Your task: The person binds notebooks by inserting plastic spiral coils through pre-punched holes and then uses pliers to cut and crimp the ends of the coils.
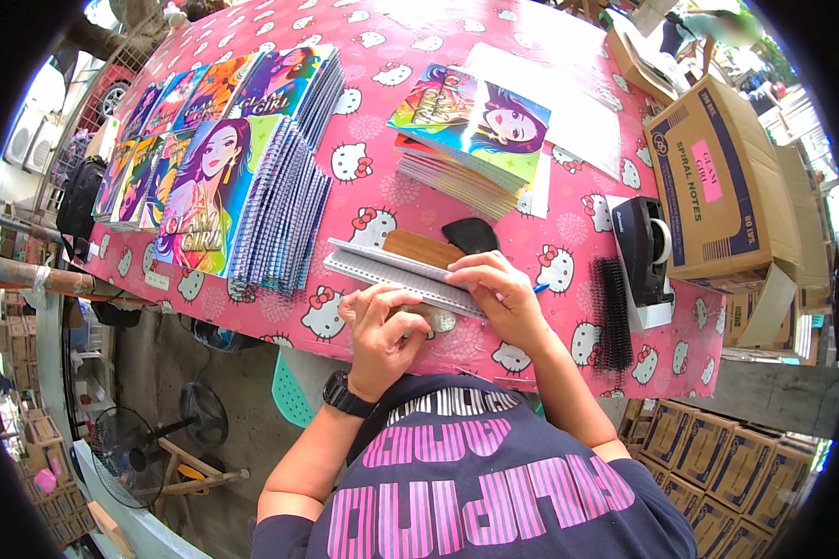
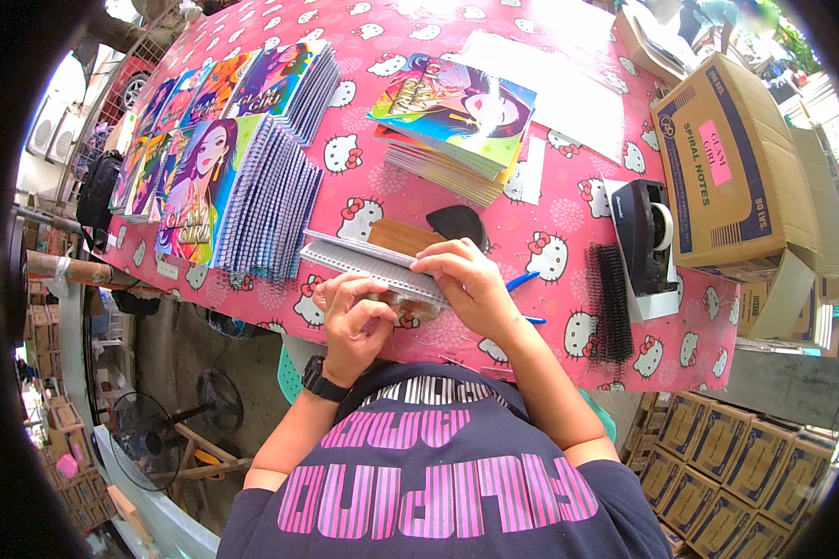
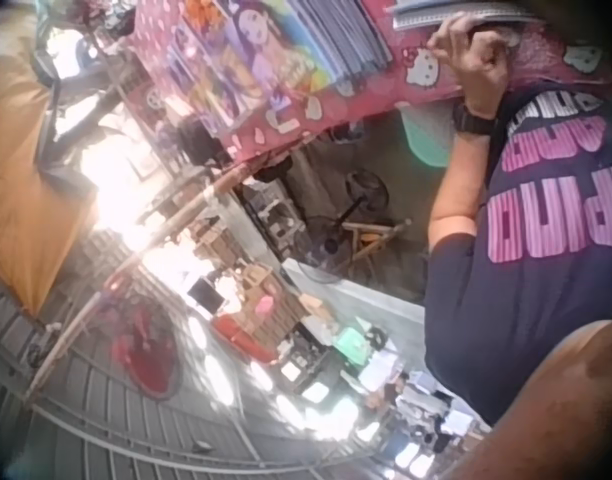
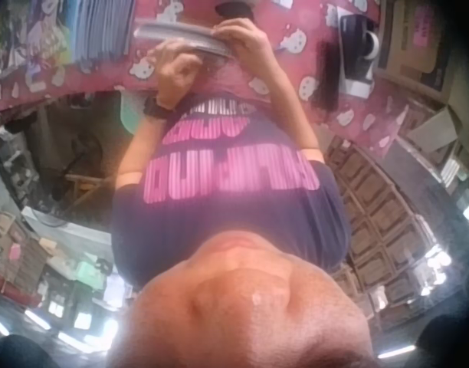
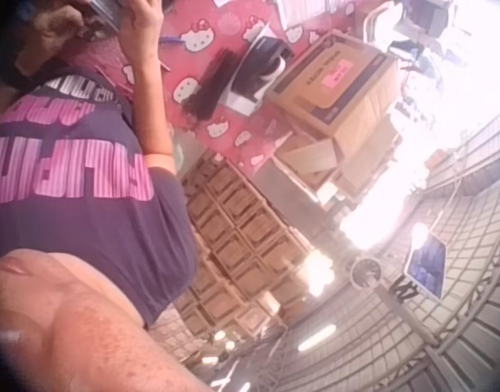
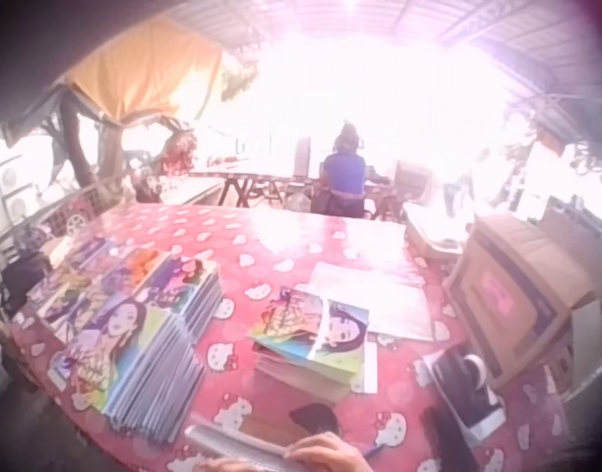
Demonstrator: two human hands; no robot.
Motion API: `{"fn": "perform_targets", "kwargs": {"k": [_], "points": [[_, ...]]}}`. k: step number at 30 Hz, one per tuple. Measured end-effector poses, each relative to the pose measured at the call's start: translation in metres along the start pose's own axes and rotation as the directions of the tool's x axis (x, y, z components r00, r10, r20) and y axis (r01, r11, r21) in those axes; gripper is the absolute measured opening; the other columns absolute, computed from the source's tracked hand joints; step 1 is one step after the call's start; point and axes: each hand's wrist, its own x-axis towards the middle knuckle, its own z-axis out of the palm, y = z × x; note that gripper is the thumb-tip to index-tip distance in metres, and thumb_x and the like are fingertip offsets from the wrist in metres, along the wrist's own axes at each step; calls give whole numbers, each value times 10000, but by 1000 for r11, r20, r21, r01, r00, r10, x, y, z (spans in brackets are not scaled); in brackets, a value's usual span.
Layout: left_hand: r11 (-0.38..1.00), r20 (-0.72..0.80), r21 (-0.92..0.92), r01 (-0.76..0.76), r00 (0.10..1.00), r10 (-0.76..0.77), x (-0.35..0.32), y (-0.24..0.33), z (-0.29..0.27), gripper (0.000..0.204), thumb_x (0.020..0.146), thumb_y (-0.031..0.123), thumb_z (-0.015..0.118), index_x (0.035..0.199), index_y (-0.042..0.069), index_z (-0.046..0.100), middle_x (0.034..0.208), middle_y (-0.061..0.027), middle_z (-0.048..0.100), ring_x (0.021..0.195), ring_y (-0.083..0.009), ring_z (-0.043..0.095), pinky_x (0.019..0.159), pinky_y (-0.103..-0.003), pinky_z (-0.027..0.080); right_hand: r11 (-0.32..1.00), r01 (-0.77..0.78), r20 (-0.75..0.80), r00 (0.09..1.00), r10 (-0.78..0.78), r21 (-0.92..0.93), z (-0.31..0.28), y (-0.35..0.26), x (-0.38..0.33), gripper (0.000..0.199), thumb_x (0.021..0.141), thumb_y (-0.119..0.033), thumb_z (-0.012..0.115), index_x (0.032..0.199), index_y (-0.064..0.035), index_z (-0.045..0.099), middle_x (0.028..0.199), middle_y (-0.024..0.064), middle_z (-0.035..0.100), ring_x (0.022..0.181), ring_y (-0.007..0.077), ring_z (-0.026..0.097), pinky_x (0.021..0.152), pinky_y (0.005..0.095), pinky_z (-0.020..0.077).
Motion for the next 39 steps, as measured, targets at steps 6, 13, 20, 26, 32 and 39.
{"fn": "perform_targets", "kwargs": {"k": [6, 13, 20, 26, 32, 39], "points": [[986, -126, 169, 2, 992, 19, 29, 1, 9, 278, 765, 138, 730, 1031, 188, 666, 1019, 19, 643, 1051, -222, 564, 1025, -461, 233, 896, -406, -318, 838, 444, 180, -51, 47, -33, 246, 826, -90, 644, 1069, -55, 664, 1048, 112, 646, 1016, 254, 579, 877, 345, 467], [994, 133, 90, -58, 990, 46, 79, -28, 22, 263, 803, 189, 690, 1063, 155, 709, 916, 2, 666, 907, -172, 587, 965, -400, 295, 327, -659, -604, 752, 263, -678, -101, 130, -112, 425, 758, -190, 745, 1138, -74, 592, 1100, 122, 545, 1064, 320, 512, 905, 430, 449], [1000, 279, 22, 3, 960, -9, 83, -35, 13, 265, 848, 146, 632, 1106, 135, 692, 949, -29, 671, 931, -194, 587, 929, -386, 323, 303, -618, -570, 786, 238, -725, -110, 136, -100, 331, 758, -126, 729, 1055, -51, 604, 1004, 140, 578, 987, 314, 556, 871, 392, 473], [958, 196, 274, -84, 980, 30, 70, 14, 23, 591, 785, 280, 662, 1338, 147, 505, 1292, -33, 524, 1262, -242, 427, 1081, -674, 20, 275, -637, -541, 764, 353, -720, -138, 154, -111, 351, 735, -150, 758, 1031, -55, 595, 992, 142, 603, 958, 329, 590, 843, 403, 495], [961, -12, 278, 0, 1000, 4, 40, 33, 77, 507, 756, 405, 677, 1209, 194, 596, 1100, 9, 568, 1216, -190, 465, 1038, -688, -53, 298, -616, -523, 783, 337, -729, -120, 134, -103, 383, 728, -155, 768, 1052, -59, 588, 987, 154, 608, 882, 333, 620, 814, 413, 508], [959, -82, 280, 47, 996, -25, 45, 23, 92, 363, 754, 358, 674, 1068, 186, 618, 998, 11, 548, 1146, -188, 500, 1066, -642, -26, 530, -626, -507, 778, 371, -572, -110, 126, -107, 353, 721, -72, 746, 1042, -71, 598, 989, 138, 605, 886, 306, 629, 801, 391, 513]]}}
